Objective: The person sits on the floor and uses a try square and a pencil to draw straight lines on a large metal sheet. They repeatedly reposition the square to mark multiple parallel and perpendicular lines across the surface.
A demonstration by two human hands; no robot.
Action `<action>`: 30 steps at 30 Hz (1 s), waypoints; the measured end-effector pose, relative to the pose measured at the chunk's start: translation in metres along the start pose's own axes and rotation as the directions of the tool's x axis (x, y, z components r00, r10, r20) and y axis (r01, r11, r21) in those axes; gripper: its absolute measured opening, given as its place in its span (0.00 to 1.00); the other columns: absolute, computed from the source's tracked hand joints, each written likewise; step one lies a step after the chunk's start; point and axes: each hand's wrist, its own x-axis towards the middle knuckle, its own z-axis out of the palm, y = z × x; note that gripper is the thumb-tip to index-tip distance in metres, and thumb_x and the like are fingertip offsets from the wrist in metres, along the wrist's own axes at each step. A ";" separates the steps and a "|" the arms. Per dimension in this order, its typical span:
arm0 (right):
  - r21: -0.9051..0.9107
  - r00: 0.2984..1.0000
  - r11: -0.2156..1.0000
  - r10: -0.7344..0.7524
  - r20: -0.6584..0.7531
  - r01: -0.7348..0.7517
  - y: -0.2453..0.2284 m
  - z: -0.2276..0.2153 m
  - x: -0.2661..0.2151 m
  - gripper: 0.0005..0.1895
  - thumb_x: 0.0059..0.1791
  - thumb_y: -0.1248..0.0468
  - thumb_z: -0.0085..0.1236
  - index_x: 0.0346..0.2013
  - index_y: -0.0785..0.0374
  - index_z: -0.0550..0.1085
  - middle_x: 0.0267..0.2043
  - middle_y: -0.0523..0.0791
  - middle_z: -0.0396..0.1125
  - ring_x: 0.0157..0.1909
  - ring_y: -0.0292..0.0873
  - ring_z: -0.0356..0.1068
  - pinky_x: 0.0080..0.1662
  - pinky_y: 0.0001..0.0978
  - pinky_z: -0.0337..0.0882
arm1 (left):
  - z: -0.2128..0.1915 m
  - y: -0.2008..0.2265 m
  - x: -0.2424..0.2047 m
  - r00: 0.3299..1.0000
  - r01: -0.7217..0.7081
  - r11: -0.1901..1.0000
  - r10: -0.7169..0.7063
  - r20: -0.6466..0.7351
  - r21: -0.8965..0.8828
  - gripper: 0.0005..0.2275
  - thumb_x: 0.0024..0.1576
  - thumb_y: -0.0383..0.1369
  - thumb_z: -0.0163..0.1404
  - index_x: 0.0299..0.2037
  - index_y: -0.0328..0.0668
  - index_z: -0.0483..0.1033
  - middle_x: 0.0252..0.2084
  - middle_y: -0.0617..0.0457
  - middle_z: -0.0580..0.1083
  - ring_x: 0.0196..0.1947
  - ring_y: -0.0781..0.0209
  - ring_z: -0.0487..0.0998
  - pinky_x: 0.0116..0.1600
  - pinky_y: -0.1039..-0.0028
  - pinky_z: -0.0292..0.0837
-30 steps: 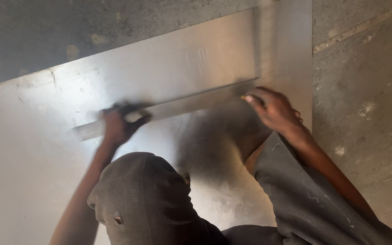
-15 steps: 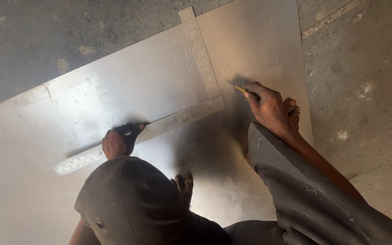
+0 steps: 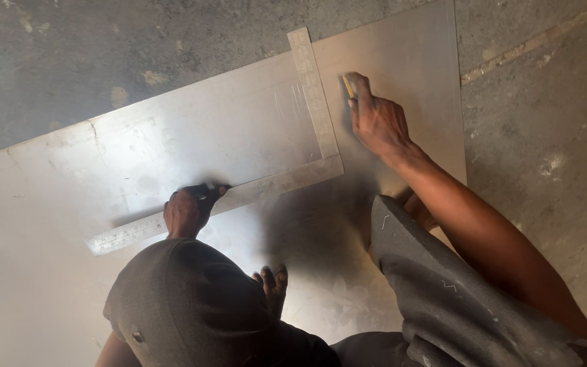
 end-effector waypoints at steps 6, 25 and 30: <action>-0.089 0.997 0.995 -0.046 0.061 0.052 -0.004 0.007 0.043 0.27 0.56 0.67 0.52 0.70 0.62 0.57 0.19 0.48 0.67 0.19 0.50 0.69 0.26 0.45 0.69 | -0.010 0.012 0.001 0.993 0.053 0.998 -0.057 0.101 0.038 0.21 0.53 0.57 0.58 0.42 0.50 0.86 0.44 0.42 0.80 0.51 0.37 0.78 0.58 0.53 0.69; 0.166 0.993 0.983 -0.095 0.065 0.083 -0.001 0.029 -0.127 0.29 0.56 0.64 0.48 0.73 0.59 0.56 0.41 0.58 0.71 0.33 0.54 0.75 0.35 0.43 0.77 | -0.022 0.010 0.000 0.983 0.084 0.996 -0.088 0.163 0.029 0.21 0.54 0.56 0.56 0.45 0.51 0.85 0.46 0.42 0.81 0.52 0.38 0.79 0.56 0.54 0.71; 0.388 0.979 0.900 0.201 0.038 -0.200 -0.004 0.000 -0.086 0.27 0.60 0.66 0.45 0.73 0.62 0.54 0.29 0.45 0.73 0.28 0.43 0.75 0.35 0.37 0.77 | -0.031 -0.013 -0.002 0.982 0.108 0.994 -0.109 0.154 0.014 0.20 0.54 0.55 0.57 0.44 0.51 0.86 0.46 0.42 0.81 0.51 0.38 0.79 0.57 0.54 0.71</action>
